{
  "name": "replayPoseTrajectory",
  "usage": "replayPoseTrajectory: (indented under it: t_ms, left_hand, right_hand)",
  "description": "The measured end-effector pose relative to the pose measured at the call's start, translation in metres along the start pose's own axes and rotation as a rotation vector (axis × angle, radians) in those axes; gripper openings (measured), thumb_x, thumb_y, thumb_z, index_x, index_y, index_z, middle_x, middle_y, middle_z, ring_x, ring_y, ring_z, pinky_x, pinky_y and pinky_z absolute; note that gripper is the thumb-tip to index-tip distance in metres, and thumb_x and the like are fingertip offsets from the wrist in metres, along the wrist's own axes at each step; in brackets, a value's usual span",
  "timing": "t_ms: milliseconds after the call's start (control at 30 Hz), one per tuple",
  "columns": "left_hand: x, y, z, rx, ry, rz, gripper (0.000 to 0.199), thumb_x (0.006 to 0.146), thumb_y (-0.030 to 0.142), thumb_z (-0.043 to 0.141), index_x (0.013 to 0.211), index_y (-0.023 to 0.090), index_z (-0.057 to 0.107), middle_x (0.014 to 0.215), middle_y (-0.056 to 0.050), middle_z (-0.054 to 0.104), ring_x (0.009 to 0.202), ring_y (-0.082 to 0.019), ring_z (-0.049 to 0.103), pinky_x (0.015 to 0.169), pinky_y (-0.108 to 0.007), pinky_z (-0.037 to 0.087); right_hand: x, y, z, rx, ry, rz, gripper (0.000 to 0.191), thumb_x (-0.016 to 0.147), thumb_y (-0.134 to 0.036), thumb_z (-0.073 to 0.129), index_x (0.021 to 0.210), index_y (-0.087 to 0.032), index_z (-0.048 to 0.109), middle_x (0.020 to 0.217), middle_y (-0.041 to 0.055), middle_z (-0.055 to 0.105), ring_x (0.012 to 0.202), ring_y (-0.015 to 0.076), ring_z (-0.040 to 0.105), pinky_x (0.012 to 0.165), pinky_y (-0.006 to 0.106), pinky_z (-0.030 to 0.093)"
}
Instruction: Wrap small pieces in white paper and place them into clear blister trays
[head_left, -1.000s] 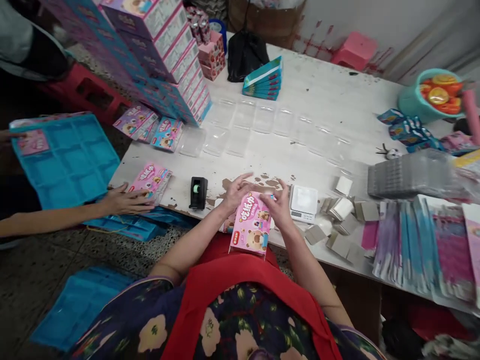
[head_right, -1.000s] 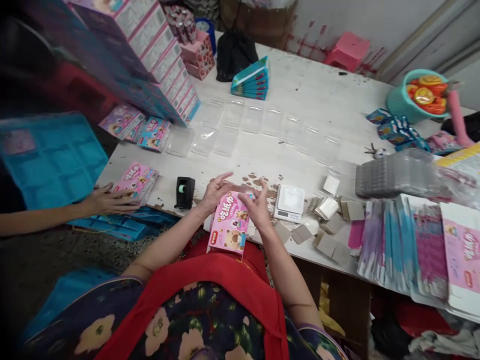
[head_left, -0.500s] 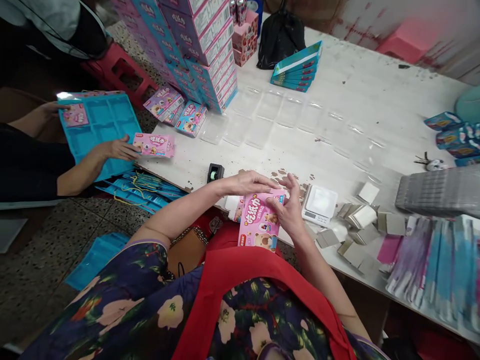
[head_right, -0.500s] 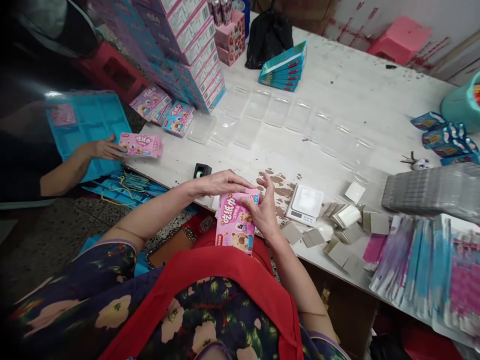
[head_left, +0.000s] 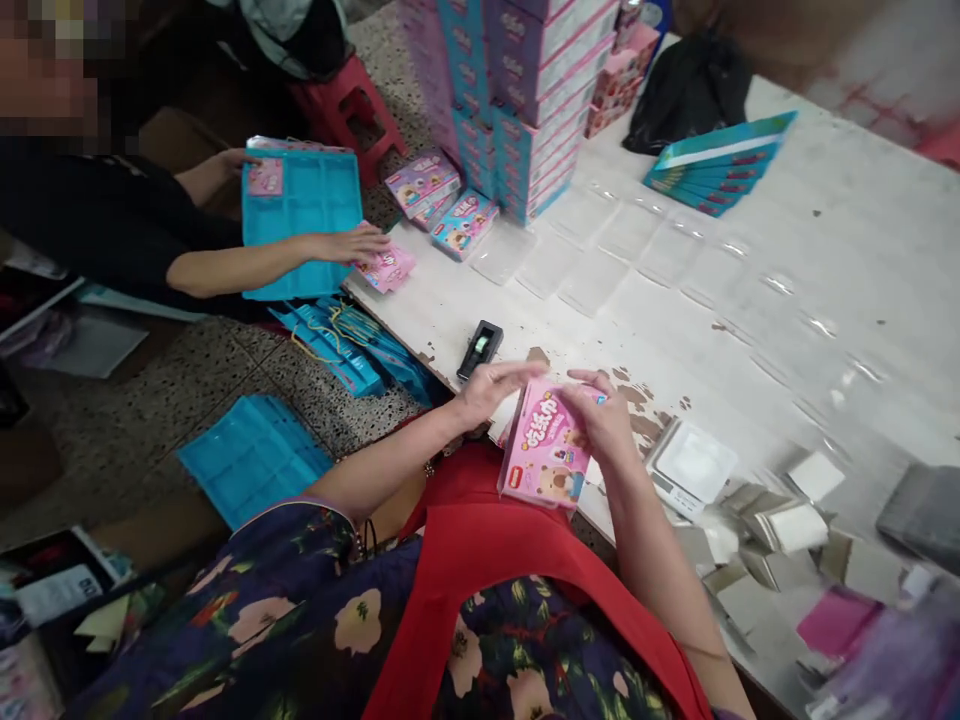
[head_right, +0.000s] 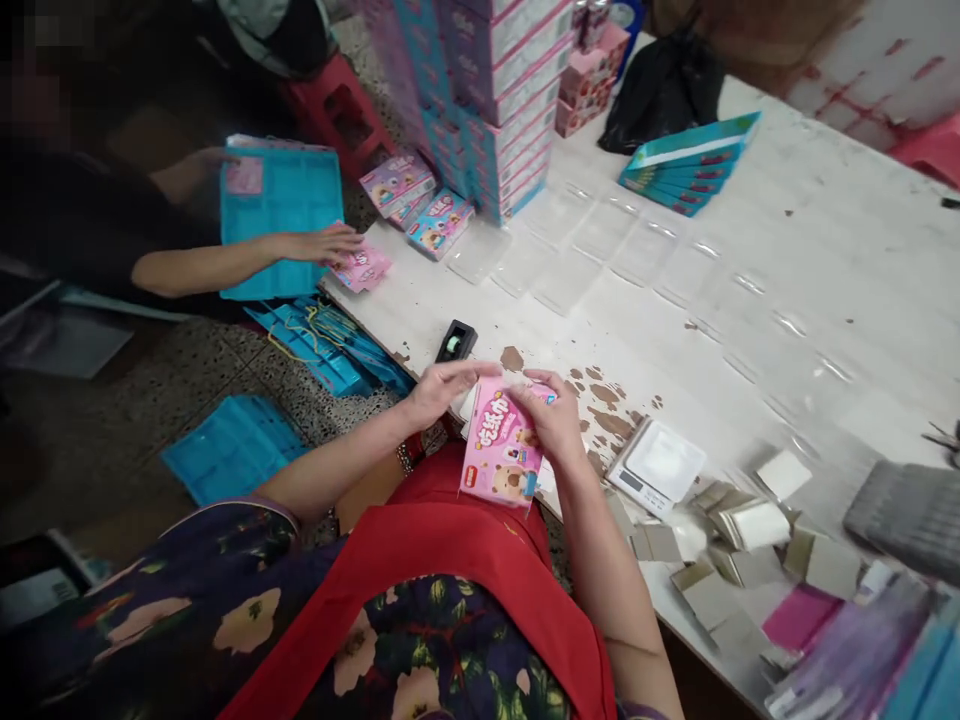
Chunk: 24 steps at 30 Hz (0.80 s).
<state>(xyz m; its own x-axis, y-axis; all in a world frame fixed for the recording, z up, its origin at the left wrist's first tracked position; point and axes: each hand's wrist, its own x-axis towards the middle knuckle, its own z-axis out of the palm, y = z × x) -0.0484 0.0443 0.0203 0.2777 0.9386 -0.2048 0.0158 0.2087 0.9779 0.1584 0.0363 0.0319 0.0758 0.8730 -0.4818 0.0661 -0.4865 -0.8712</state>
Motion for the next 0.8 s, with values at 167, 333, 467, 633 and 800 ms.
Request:
replayPoseTrajectory:
  t_ms: [167, 333, 467, 633, 800]
  left_hand:
    - [0.009, -0.09, -0.077, 0.334, 0.422, -0.31, 0.02, 0.076, 0.029, 0.066, 0.09, 0.015, 0.07, 0.095, -0.007, 0.067, 0.097, -0.02, 0.06, 0.094, -0.035, 0.044]
    - [0.008, -0.144, -0.09, 0.365, 0.42, -0.409, 0.018, 0.069, 0.021, 0.067, 0.085, 0.015, 0.072, 0.089, -0.004, 0.063, 0.088, -0.018, 0.059, 0.085, -0.031, 0.046]
    - [0.012, -0.136, -0.08, 0.411, 0.527, -0.365, 0.008, 0.064, 0.02, 0.071, 0.07, 0.016, 0.073, 0.088, -0.005, 0.065, 0.095, -0.02, 0.059, 0.089, -0.032, 0.046]
    - [0.005, -0.122, -0.068, 0.203, 0.56, -0.57, 0.012, 0.072, 0.023, 0.063, 0.074, 0.013, 0.071, 0.067, -0.005, 0.067, 0.063, -0.015, 0.062, 0.067, -0.03, 0.052]
    - [-0.006, -0.121, -0.076, 0.304, 0.52, -0.696, 0.012, 0.066, 0.02, 0.068, 0.058, 0.013, 0.064, 0.049, -0.004, 0.06, 0.051, -0.013, 0.059, 0.053, -0.024, 0.048]
  right_hand:
    - [0.07, 0.029, 0.05, -0.351, -0.362, -0.066, 0.075, 0.054, -0.048, 0.082, 0.12, -0.017, 0.062, 0.059, -0.004, 0.062, 0.049, 0.0136, 0.055, 0.056, 0.03, 0.049]
    - [0.087, 0.092, 0.111, -0.571, -0.65, -0.115, 0.083, 0.048, -0.038, 0.087, 0.125, -0.021, 0.061, 0.07, -0.0026, 0.068, 0.065, 0.0173, 0.063, 0.071, 0.032, 0.051]
    - [0.086, 0.11, 0.124, -0.771, -0.654, -0.142, 0.086, 0.055, -0.039, 0.085, 0.134, -0.029, 0.052, 0.073, -0.0013, 0.07, 0.069, 0.02, 0.066, 0.072, 0.033, 0.05]
    - [0.088, 0.109, 0.128, -0.912, -0.643, -0.107, 0.094, 0.056, -0.04, 0.085, 0.14, -0.032, 0.044, 0.065, -0.0016, 0.067, 0.07, 0.023, 0.067, 0.072, 0.035, 0.049]
    - [0.078, 0.089, 0.119, -0.857, -0.6, -0.089, 0.09, 0.057, -0.04, 0.084, 0.138, -0.026, 0.047, 0.065, -0.0017, 0.068, 0.069, 0.0226, 0.066, 0.072, 0.035, 0.05]
